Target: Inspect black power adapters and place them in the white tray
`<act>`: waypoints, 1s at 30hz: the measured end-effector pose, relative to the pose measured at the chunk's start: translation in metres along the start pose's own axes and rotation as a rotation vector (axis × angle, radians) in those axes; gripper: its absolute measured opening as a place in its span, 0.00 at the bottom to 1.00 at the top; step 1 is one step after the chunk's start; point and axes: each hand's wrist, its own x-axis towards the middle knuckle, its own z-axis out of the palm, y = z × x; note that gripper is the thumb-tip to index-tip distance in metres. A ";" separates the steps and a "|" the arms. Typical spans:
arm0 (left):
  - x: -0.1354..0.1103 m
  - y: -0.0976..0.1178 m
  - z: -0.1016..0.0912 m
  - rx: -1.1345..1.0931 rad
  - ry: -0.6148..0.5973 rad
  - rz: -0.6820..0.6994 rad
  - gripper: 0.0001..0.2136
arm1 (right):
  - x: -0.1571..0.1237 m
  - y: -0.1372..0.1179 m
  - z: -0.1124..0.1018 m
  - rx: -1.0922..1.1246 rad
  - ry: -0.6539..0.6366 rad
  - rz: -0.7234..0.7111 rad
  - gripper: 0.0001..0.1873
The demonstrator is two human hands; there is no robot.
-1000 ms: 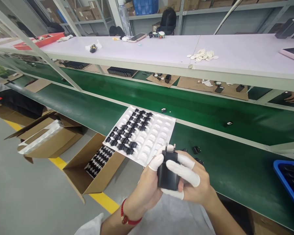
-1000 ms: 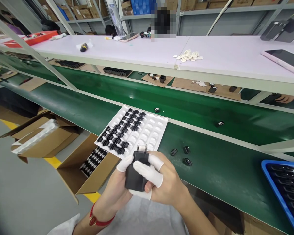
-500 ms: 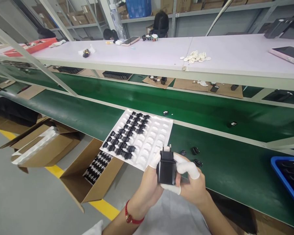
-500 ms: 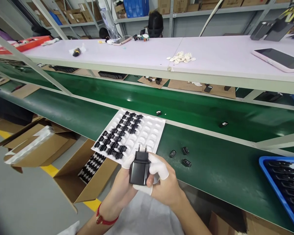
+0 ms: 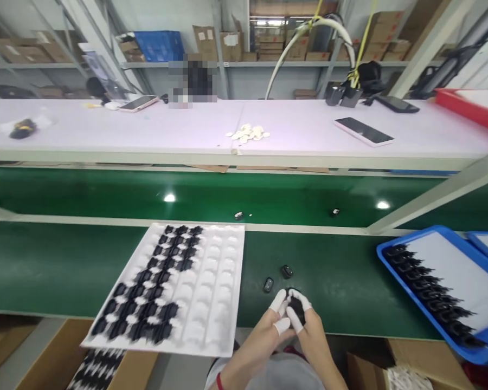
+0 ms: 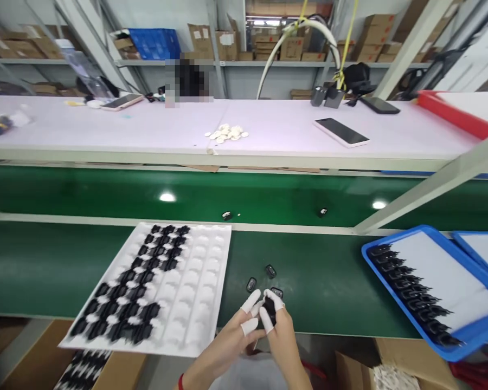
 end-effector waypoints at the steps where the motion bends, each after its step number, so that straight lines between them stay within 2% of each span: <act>1: 0.012 0.001 0.000 0.085 0.013 0.001 0.29 | 0.010 0.011 -0.006 -0.008 0.082 0.043 0.26; 3: 0.039 0.007 -0.002 0.269 0.053 0.046 0.28 | 0.036 0.033 -0.019 -0.032 0.245 0.132 0.30; 5: 0.071 0.017 -0.009 0.408 0.144 0.106 0.25 | 0.065 0.056 -0.033 -0.064 0.372 0.211 0.31; 9: 0.144 0.052 -0.043 0.653 0.477 0.241 0.24 | 0.104 0.096 -0.052 -0.129 0.466 0.271 0.32; 11: 0.181 0.075 -0.068 0.784 0.655 0.315 0.25 | 0.107 0.110 -0.053 -0.150 0.459 0.274 0.34; 13: 0.213 0.098 -0.094 0.902 0.777 0.358 0.25 | 0.100 0.120 -0.052 -0.161 0.442 0.273 0.35; 16: 0.252 0.124 -0.126 1.043 0.840 0.330 0.23 | 0.090 0.125 -0.052 -0.180 0.455 0.225 0.33; 18: 0.271 0.134 -0.142 1.104 0.837 0.276 0.20 | 0.100 0.122 -0.059 -0.205 0.495 0.180 0.33; 19: 0.279 0.137 -0.148 1.126 0.826 0.252 0.19 | 0.113 0.119 -0.067 -0.220 0.513 0.159 0.35; 21: 0.289 0.140 -0.157 1.153 0.793 0.229 0.17 | 0.159 0.112 -0.088 -0.251 0.533 0.125 0.36; 25: 0.292 0.142 -0.165 1.150 0.719 0.292 0.15 | 0.294 0.097 -0.143 -0.350 0.562 0.113 0.28; 28: 0.264 0.134 -0.172 1.103 0.682 0.401 0.16 | 0.378 0.090 -0.178 -0.435 0.571 0.225 0.25; 30: 0.230 0.122 -0.183 1.054 0.675 0.447 0.18 | 0.410 0.090 -0.194 -0.488 0.555 0.305 0.22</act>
